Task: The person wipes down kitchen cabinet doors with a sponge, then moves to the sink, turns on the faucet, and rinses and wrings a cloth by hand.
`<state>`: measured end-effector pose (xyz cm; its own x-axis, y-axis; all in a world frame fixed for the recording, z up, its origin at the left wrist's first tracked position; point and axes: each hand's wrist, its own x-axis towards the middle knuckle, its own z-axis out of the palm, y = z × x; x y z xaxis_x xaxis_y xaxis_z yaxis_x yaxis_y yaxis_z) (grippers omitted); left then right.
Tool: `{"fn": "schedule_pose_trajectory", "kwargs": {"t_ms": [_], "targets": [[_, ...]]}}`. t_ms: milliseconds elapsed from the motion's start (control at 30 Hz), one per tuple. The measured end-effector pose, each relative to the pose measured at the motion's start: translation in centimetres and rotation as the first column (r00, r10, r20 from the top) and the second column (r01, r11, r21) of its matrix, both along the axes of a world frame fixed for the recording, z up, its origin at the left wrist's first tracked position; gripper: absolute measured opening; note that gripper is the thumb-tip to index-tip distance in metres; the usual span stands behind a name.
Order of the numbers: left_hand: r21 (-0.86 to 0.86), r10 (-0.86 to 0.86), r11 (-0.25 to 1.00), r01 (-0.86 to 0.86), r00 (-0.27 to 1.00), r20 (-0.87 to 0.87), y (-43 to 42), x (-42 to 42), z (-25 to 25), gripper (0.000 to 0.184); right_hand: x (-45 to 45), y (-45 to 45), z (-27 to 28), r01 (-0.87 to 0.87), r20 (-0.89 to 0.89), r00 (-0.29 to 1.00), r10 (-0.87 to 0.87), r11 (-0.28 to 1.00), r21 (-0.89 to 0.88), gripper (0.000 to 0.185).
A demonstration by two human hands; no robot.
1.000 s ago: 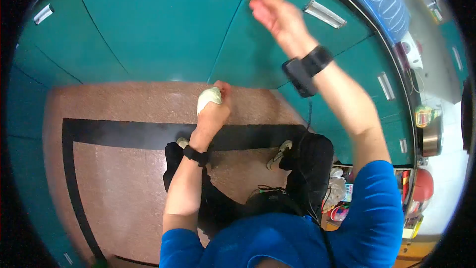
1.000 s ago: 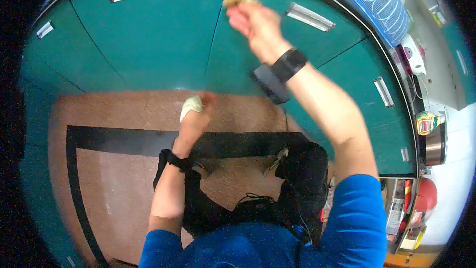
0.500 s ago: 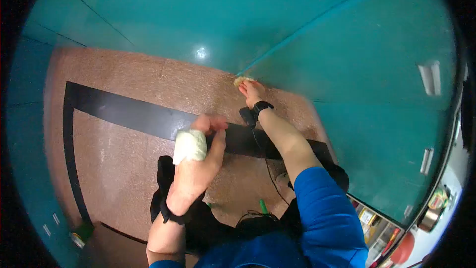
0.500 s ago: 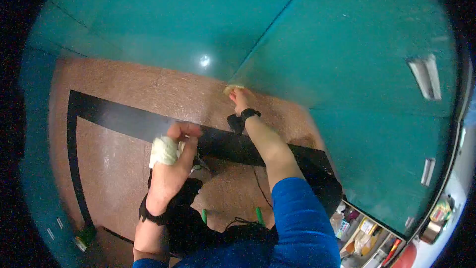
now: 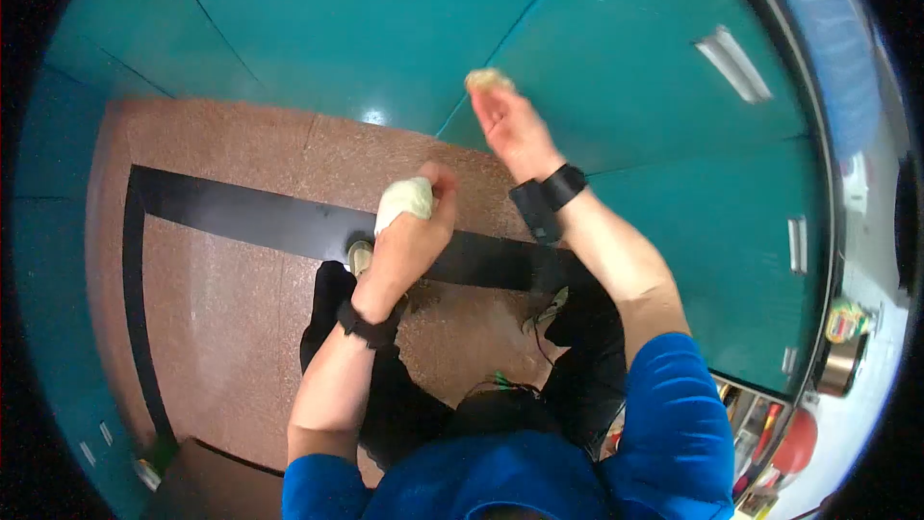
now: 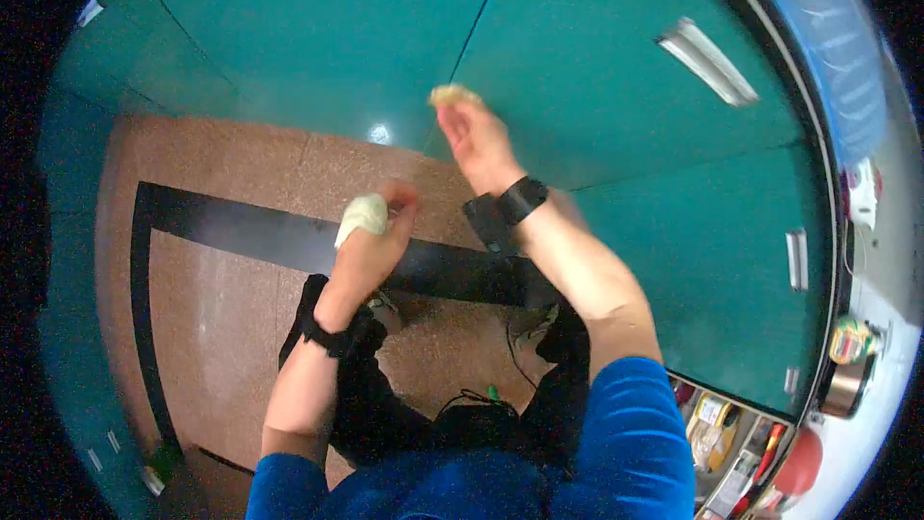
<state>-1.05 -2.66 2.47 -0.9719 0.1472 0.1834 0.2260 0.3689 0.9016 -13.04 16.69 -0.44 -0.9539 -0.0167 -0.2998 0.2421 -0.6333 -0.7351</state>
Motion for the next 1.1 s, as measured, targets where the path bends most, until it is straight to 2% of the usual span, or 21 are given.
{"fn": "schedule_pose_trajectory", "kwargs": {"t_ms": [33, 67, 133, 200, 233, 267, 300, 333, 367, 400, 467, 600, 700, 800, 833, 867, 900, 933, 1000, 1033, 1100], "targets": [[-0.006, 0.014, 1.0, -0.014, 0.998, -0.066, 0.2, 0.2, 0.1, 0.01, 0.2, -0.1, 4.1, 0.047, -0.018, 0.999, -0.047, 0.999, 0.0, 0.021], [0.002, 0.002, 1.0, -0.002, 0.997, -0.075, 0.2, 0.5, -0.2, 0.01, 0.4, 0.2, 7.7, 0.049, -0.131, 0.99, -0.058, 0.996, -0.069, 0.021], [0.054, 0.006, 0.999, -0.006, 1.0, 0.011, 0.3, 0.5, -1.1, 0.011, -0.2, 1.6, 14.6, 0.074, -0.195, 0.977, -0.086, 0.995, -0.066, 0.022], [0.059, 0.015, 0.998, -0.015, 1.0, -0.008, -0.1, 0.2, -1.6, 0.011, -0.7, 3.1, 20.6, 0.054, -0.218, 0.973, -0.075, 0.993, -0.102, 0.021], [0.082, 0.013, 0.996, -0.017, 0.999, 0.047, -0.3, 0.0, -1.0, 0.01, 0.2, 2.8, 23.5, 0.007, -0.322, 0.945, -0.055, 0.989, -0.149, 0.018], [0.106, 0.012, 0.994, -0.023, 0.995, 0.103, -0.5, -0.2, -0.6, 0.01, 1.0, 2.5, 25.4, -0.048, -0.423, 0.905, -0.036, 0.981, -0.187, 0.022], [0.087, 0.026, 0.996, -0.03, 0.999, 0.046, -0.7, -0.3, -1.0, 0.01, 0.7, 3.0, 24.8, -0.043, -0.425, 0.904, -0.041, 0.982, -0.186, 0.022], [0.083, 0.019, 0.996, -0.023, 0.999, 0.05, -0.4, -0.4, -0.8, 0.01, -0.9, 4.3, 23.3, 0.056, -0.41, 0.909, -0.081, 0.996, -0.072, 0.017], [0.129, 0.025, 0.991, -0.037, 0.995, 0.095, -0.3, -0.5, -0.8, 0.009, -1.9, 4.8, 22.4, 0.149, -0.401, 0.908, -0.118, 0.988, 0.047, 0.02], [0.175, 0.031, 0.983, -0.056, 0.989, 0.141, -0.2, -0.7, -1.0, 0.008, 0.1, 3.6, 21.7, 0.184, -0.305, 0.942, -0.139, 0.975, 0.122, 0.022], [0.135, 0.044, 0.989, -0.062, 0.99, 0.134, 0.0, -1.1, -1.5, 0.008, 0.9, 3.7, 14.8, 0.138, -0.232, 0.967, -0.11, 0.984, 0.109, 0.023], [-0.025, 0.076, 0.997, -0.073, 0.98, 0.185, -0.2, -0.6, -0.1, 0.008, 2.3, 3.3, 0.4, 0.15, 0.037, 0.986, -0.164, 0.958, 0.246, 0.022], [-0.111, 0.096, 0.991, -0.078, 0.982, 0.163, -0.3, -0.9, -1.4, 0.006, 2.1, 4.1, -10.6, 0.163, 0.149, 0.965, -0.216, 0.939, 0.303, 0.021], [-0.073, 0.071, 0.996, -0.057, 0.974, 0.216, -0.1, -1.4, -0.7, 0.006, 1.3, 6.2, -21.6, 0.159, 0.259, 0.934, -0.246, 0.936, 0.315, 0.02], [-0.03, 0.072, 0.997, -0.065, 0.935, 0.348, 0.5, -1.5, 0.3, 0.006, 1.2, 7.0, -24.5, 0.168, 0.319, 0.91, -0.266, 0.938, 0.302, 0.019], [-0.042, 0.08, 0.997, -0.07, 0.933, 0.351, 0.9, -1.7, 0.3, 0.006, 1.1, 7.7, -27.7, 0.176, 0.376, 0.883, -0.281, 0.94, 0.292, 0.019], [-0.05, 0.073, 0.997, -0.059, 0.933, 0.353, 1.2, -1.9, 0.2, 0.007, 1.0, 8.5, -32.0, 0.055, 0.335, 0.926, -0.173, 0.941, 0.335, 0.024], [-0.054, 0.061, 0.998, -0.044, 0.933, 0.354, 1.5, -2.2, 0.0, 0.008, 0.3, 7.9, -32.0, 0.051, 0.336, 0.927, -0.166, 0.944, 0.326, 0.024], [-0.066, 0.064, 0.997, -0.044, 0.937, 0.344, 2.1, -2.8, -0.4, 0.008, -0.4, 6.5, -31.0, 0.171, 0.57, 0.769, -0.289, 0.953, 0.252, 0.028], [-0.051, 0.032, 0.999, -0.015, 0.932, 0.361, 2.7, -2.8, -0.2, 0.008, 0.0, 6.1, -30.2, 0.174, 0.572, 0.768, -0.288, 0.953, 0.246, 0.028], [-0.03, 0.021, 0.999, -0.011, 0.941, 0.337, 3.2, -2.6, -0.6, 0.01, 0.7, 5.5, -27.7, 0.097, 0.414, 0.897, -0.152, 0.984, 0.15, 0.028]]}}
